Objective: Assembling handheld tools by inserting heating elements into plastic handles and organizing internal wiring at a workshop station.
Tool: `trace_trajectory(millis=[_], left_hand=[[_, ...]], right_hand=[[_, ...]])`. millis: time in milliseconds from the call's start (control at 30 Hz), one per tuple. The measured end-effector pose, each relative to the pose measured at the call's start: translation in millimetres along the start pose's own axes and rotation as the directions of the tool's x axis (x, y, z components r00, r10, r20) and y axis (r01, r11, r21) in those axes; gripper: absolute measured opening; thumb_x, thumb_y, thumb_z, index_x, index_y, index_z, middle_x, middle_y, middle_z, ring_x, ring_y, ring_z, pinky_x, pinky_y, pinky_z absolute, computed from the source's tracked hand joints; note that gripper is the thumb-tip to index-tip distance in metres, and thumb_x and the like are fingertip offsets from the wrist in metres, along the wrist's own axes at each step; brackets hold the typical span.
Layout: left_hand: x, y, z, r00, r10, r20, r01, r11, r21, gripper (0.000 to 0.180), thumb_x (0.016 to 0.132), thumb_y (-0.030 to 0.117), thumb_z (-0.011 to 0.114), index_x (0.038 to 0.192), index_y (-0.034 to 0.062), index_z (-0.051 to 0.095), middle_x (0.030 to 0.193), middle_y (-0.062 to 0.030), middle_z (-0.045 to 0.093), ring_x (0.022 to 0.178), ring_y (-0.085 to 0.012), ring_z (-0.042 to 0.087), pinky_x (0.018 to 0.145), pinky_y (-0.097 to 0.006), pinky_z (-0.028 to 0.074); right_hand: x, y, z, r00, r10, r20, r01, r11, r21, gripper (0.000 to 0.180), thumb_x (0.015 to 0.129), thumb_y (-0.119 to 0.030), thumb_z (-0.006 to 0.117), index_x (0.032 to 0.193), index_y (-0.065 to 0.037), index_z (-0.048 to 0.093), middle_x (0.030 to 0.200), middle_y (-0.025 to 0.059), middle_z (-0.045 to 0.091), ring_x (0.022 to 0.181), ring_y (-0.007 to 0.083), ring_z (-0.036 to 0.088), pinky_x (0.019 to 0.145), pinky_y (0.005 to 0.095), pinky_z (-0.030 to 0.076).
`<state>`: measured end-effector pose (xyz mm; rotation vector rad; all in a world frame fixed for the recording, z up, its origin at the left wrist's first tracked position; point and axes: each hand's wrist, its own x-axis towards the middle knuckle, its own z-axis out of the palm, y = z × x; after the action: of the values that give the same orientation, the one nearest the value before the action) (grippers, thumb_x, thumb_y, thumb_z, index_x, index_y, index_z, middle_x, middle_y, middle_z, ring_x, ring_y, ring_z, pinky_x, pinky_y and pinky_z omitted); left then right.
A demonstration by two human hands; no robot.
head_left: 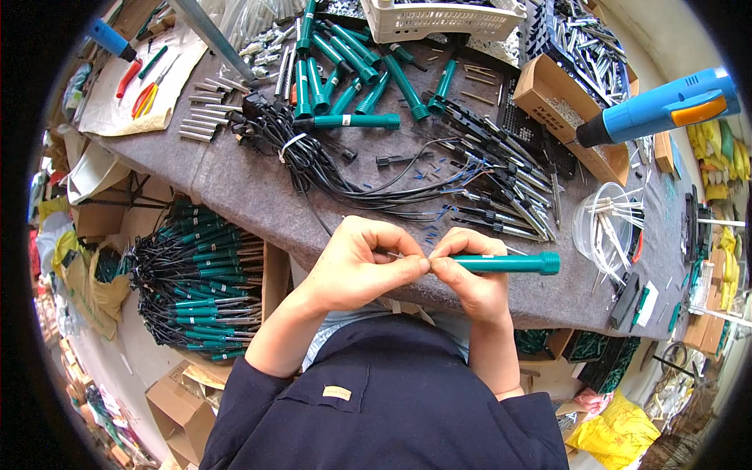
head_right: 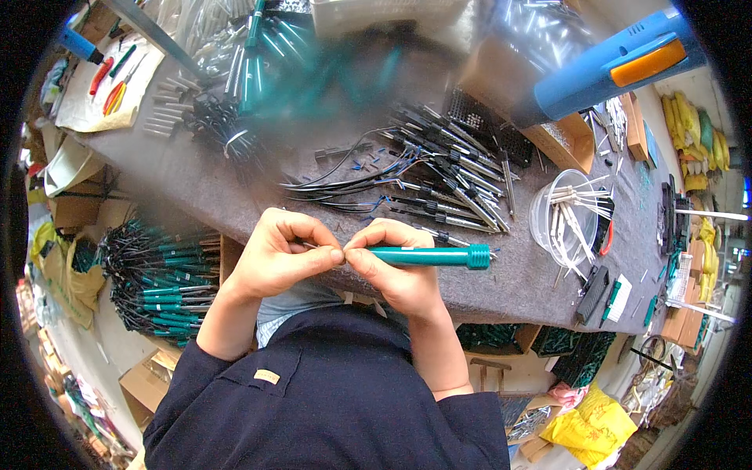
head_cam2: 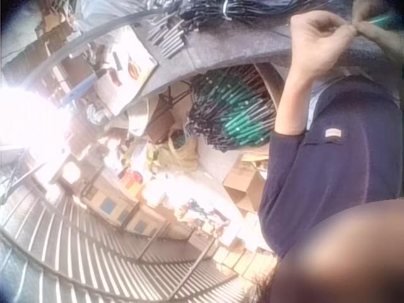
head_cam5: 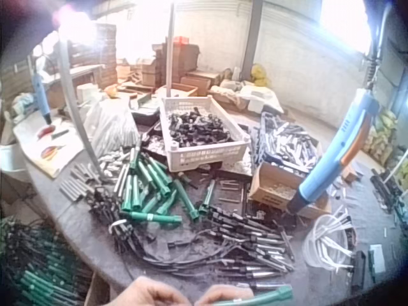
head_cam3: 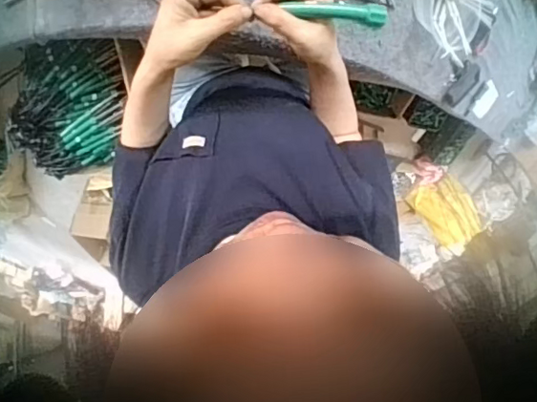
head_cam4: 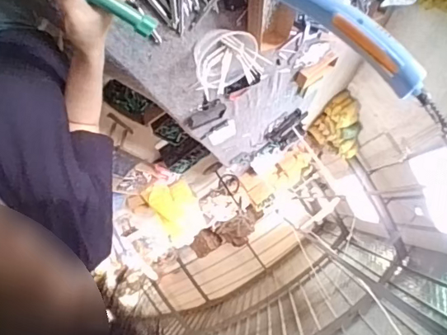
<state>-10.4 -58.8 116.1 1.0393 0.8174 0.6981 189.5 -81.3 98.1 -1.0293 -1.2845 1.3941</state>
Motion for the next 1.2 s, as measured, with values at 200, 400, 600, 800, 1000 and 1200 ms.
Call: trace_trajectory(millis=[200, 400, 600, 800, 1000, 1200], left_hand=[[-3.2, 0.8, -0.7, 0.991, 0.057, -0.119, -0.047, 0.995, 0.086, 0.008, 0.086, 0.006, 0.071, 0.085, -0.0023, 0.071, 0.075, 0.0035, 0.064, 0.068, -0.0001, 0.052, 0.057, -0.017, 0.043], [-1.7, 3.1, 1.8, 0.989, 0.083, -0.126, -0.062, 0.985, 0.158, 0.008, 0.082, 0.003, 0.074, 0.079, -0.0029, 0.069, 0.071, 0.0004, 0.064, 0.067, -0.0021, 0.056, 0.055, -0.018, 0.044], [-1.4, 2.7, 2.6, 0.988, 0.109, -0.108, -0.077, 0.961, 0.267, 0.007, 0.081, 0.003, 0.074, 0.079, -0.0026, 0.07, 0.071, -0.0006, 0.065, 0.066, -0.003, 0.057, 0.055, -0.018, 0.044], [-1.1, 7.7, 2.2, 0.992, 0.117, -0.055, -0.094, 0.948, 0.305, 0.006, 0.082, 0.004, 0.072, 0.081, -0.0019, 0.069, 0.07, 0.0004, 0.063, 0.065, -0.0024, 0.054, 0.053, -0.02, 0.041], [0.1, -1.6, -10.7, 0.989, 0.147, -0.019, -0.125, 0.898, 0.421, 0.013, 0.091, 0.01, 0.054, 0.09, -0.0019, 0.051, 0.073, -0.0122, 0.051, 0.069, -0.0148, 0.05, 0.064, -0.032, 0.044], [-1.8, -3.0, -10.2, 0.982, 0.182, -0.06, -0.146, 0.914, 0.378, 0.014, 0.093, 0.01, 0.059, 0.089, -0.0017, 0.052, 0.069, -0.0088, 0.05, 0.065, -0.0127, 0.046, 0.06, -0.031, 0.041]], right_hand=[[-13.8, 6.2, -15.1, 0.972, 0.185, -0.148, -0.102, 0.892, 0.44, 0.017, 0.084, -0.011, 0.072, 0.093, 0.002, 0.066, 0.081, 0.0083, 0.066, 0.062, 0.0117, 0.06, 0.053, 0.0226, 0.046], [-13.3, 6.3, -5.9, 0.975, 0.175, -0.137, -0.083, 0.858, 0.507, 0.017, 0.085, -0.01, 0.071, 0.092, 0.003, 0.064, 0.082, 0.0108, 0.066, 0.063, 0.0135, 0.061, 0.053, 0.0242, 0.047], [-11.2, 7.0, -5.2, 0.978, 0.181, -0.104, -0.114, 0.88, 0.461, 0.017, 0.085, -0.011, 0.072, 0.091, 0.003, 0.065, 0.082, 0.0096, 0.067, 0.065, 0.0124, 0.062, 0.055, 0.0234, 0.049], [-8.1, 4.3, -5.8, 0.974, 0.223, -0.049, -0.183, 0.889, 0.42, 0.018, 0.081, -0.007, 0.076, 0.092, 0.0, 0.065, 0.083, 0.0074, 0.067, 0.069, 0.0106, 0.063, 0.061, 0.0226, 0.051], [-6.8, 2.4, -7.6, 0.97, 0.233, -0.075, -0.195, 0.922, 0.336, 0.027, 0.074, -0.004, 0.083, 0.093, -0.002, 0.064, 0.086, 0.0065, 0.069, 0.078, 0.0093, 0.064, 0.071, 0.0226, 0.052], [-8.2, -3.7, -10.8, 0.953, 0.298, -0.051, -0.273, 0.922, 0.274, 0.029, 0.073, -0.008, 0.085, 0.095, -0.001, 0.067, 0.088, 0.0067, 0.07, 0.079, 0.0086, 0.064, 0.071, 0.0218, 0.052]])
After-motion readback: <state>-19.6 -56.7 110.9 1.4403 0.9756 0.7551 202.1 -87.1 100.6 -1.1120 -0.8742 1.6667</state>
